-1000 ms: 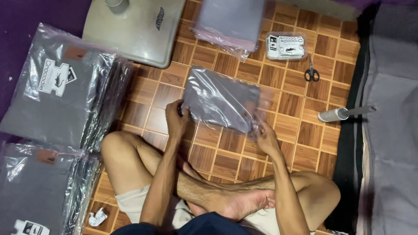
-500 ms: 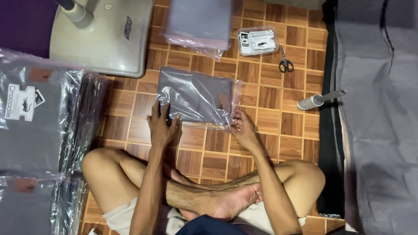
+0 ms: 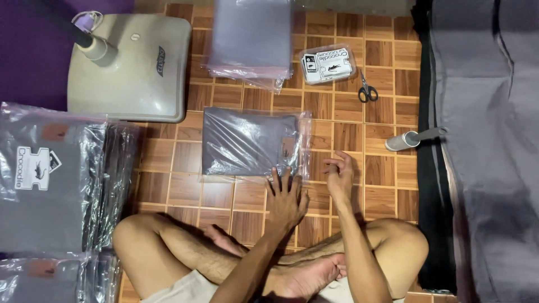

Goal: The person folds a pair of pants by hand, uses a lint roller to remove debris, and then slides the folded pants into a clear plastic bag, sealing it closed.

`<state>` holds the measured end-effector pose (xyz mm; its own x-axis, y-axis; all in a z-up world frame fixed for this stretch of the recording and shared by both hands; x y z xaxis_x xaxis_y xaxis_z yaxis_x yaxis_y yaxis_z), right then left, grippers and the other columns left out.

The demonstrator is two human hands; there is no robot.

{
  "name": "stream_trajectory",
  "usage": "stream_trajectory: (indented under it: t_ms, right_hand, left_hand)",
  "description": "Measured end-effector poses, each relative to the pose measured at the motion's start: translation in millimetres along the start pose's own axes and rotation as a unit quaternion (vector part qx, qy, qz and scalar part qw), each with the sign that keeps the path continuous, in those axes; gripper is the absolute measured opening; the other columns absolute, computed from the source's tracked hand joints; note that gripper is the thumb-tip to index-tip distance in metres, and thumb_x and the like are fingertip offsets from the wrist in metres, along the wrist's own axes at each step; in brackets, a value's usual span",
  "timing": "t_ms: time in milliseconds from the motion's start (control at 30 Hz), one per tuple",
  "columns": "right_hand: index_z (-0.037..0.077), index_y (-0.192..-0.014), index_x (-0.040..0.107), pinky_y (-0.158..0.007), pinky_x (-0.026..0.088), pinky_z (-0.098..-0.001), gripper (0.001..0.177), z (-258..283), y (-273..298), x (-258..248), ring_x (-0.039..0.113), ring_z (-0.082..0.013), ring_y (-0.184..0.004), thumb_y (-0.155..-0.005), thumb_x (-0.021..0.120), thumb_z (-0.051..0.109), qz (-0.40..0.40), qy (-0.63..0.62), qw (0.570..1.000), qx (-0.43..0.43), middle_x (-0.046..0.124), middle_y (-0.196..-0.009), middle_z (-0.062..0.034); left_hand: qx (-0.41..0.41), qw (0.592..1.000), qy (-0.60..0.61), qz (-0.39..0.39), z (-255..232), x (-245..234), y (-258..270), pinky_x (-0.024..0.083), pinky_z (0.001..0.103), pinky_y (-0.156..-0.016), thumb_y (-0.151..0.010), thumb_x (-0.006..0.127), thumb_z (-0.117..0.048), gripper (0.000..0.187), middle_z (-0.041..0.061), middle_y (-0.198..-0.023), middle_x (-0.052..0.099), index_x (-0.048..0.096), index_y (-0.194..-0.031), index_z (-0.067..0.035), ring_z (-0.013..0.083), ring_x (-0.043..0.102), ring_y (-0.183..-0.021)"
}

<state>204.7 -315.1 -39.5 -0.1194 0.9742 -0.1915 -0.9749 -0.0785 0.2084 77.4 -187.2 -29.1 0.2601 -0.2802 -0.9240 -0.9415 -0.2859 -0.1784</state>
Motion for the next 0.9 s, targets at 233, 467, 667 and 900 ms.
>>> stream_trajectory:
  t_ms: [233,467,667,900]
  right_hand:
    - [-0.001,-0.146,0.03,-0.075,0.055,-0.0301,0.055,12.2,-7.1,18.1,0.069,-0.0222,-0.075,-0.104,0.059,0.019,0.011,-0.008,1.0,0.016,0.067,-0.103,-0.0177]
    - [0.015,-0.114,0.075,-0.064,0.055,-0.0308,0.022,40.4,-92.0,48.2,0.072,-0.0213,-0.074,-0.093,0.08,0.023,-0.027,0.206,0.97,-0.127,0.072,-0.082,-0.0066]
    - [0.018,-0.101,0.073,-0.077,0.056,-0.0521,0.024,70.3,-223.0,80.9,0.071,-0.0309,-0.091,-0.095,0.078,0.041,-0.04,0.392,0.911,-0.126,0.069,-0.089,-0.0018]
    - [0.014,-0.086,0.075,-0.067,0.058,-0.0566,0.046,48.6,-289.6,105.9,0.074,-0.0446,-0.081,-0.082,0.084,0.058,-0.007,0.479,0.876,-0.058,0.071,-0.078,-0.0121]
  left_hand:
    - [0.002,0.998,-0.031,-0.053,-1.7,0.8,-8.2,0.035,0.065,-0.109,-0.085,0.06,-0.042,0.047,0.014,-0.146,0.053,0.065,-0.125,-0.017,0.0508,0.037,-0.144]
    - [-0.025,0.999,-0.018,-0.028,3.1,9.8,-4.0,0.028,0.067,-0.113,-0.086,0.058,-0.046,0.053,0.011,-0.153,0.047,0.058,-0.132,-0.021,0.0468,0.031,-0.148]
    - [-0.034,0.998,-0.016,-0.043,2.3,3.5,-6.0,0.027,0.065,-0.115,-0.087,0.056,-0.046,0.049,0.009,-0.151,0.049,0.06,-0.13,-0.023,0.0449,0.032,-0.149]
    - [-0.051,0.998,-0.004,-0.046,4.9,2.0,-5.7,0.027,0.065,-0.115,-0.088,0.055,-0.045,0.048,0.008,-0.15,0.051,0.06,-0.129,-0.022,0.0431,0.036,-0.148]
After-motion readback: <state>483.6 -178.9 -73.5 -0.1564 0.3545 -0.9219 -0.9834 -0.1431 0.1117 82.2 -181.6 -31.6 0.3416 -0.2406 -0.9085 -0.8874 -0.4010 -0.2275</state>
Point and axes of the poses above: each hand's wrist, its own y-axis away from the middle knuckle, its own x-axis out of the palm, z = x × y, the point moved 4 cm from there along -y, towards the middle knuckle
